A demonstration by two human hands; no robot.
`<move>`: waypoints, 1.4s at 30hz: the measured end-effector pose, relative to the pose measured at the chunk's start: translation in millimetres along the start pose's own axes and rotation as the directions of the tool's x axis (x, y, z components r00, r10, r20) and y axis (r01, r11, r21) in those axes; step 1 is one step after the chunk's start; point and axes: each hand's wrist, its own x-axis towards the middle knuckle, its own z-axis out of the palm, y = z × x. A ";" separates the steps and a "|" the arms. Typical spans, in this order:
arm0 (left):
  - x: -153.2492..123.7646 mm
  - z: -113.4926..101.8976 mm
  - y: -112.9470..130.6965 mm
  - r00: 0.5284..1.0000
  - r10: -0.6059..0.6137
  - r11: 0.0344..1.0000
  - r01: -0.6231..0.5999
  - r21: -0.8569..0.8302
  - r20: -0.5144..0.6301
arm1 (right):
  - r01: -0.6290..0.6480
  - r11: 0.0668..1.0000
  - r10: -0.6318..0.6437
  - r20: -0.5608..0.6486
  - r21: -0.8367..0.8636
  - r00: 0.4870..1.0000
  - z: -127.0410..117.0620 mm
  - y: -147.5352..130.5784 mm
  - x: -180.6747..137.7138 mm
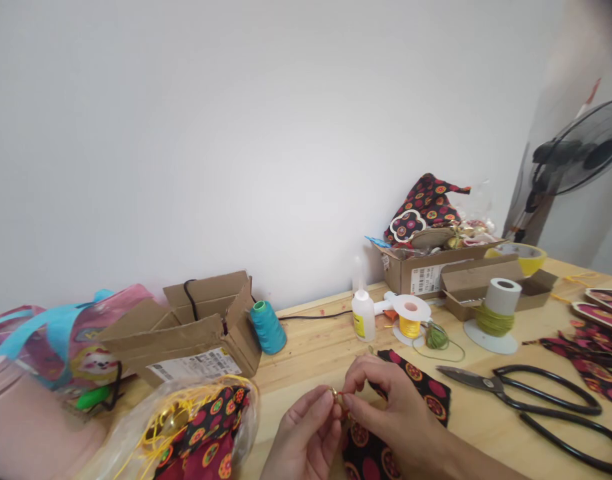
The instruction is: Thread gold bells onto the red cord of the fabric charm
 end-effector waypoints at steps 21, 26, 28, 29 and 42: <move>2.2 -2.4 2.1 1.000 -0.016 0.999 0.016 0.051 0.012 | 0.056 0.998 -0.056 0.007 -0.002 0.998 -0.2 -0.9 0.1; 2.0 -0.7 -0.9 0.996 0.074 0.992 -0.080 0.101 0.056 | 0.051 0.999 -0.051 0.002 -0.001 0.999 -0.4 -2.0 0.2; 2.3 0.4 -1.6 0.994 0.091 0.988 -0.098 0.123 0.062 | 0.045 0.999 -0.045 -0.002 -0.004 0.999 -0.7 -1.9 0.4; 2.4 0.9 -1.6 0.994 0.093 0.986 -0.101 0.133 0.065 | 0.044 0.999 -0.044 -0.005 -0.005 0.999 -0.9 -1.7 0.4; 4.5 -6.1 -2.4 0.992 0.090 0.984 -0.102 0.145 0.087 | 0.041 0.999 -0.041 0.000 -0.022 0.999 -1.1 -2.7 0.6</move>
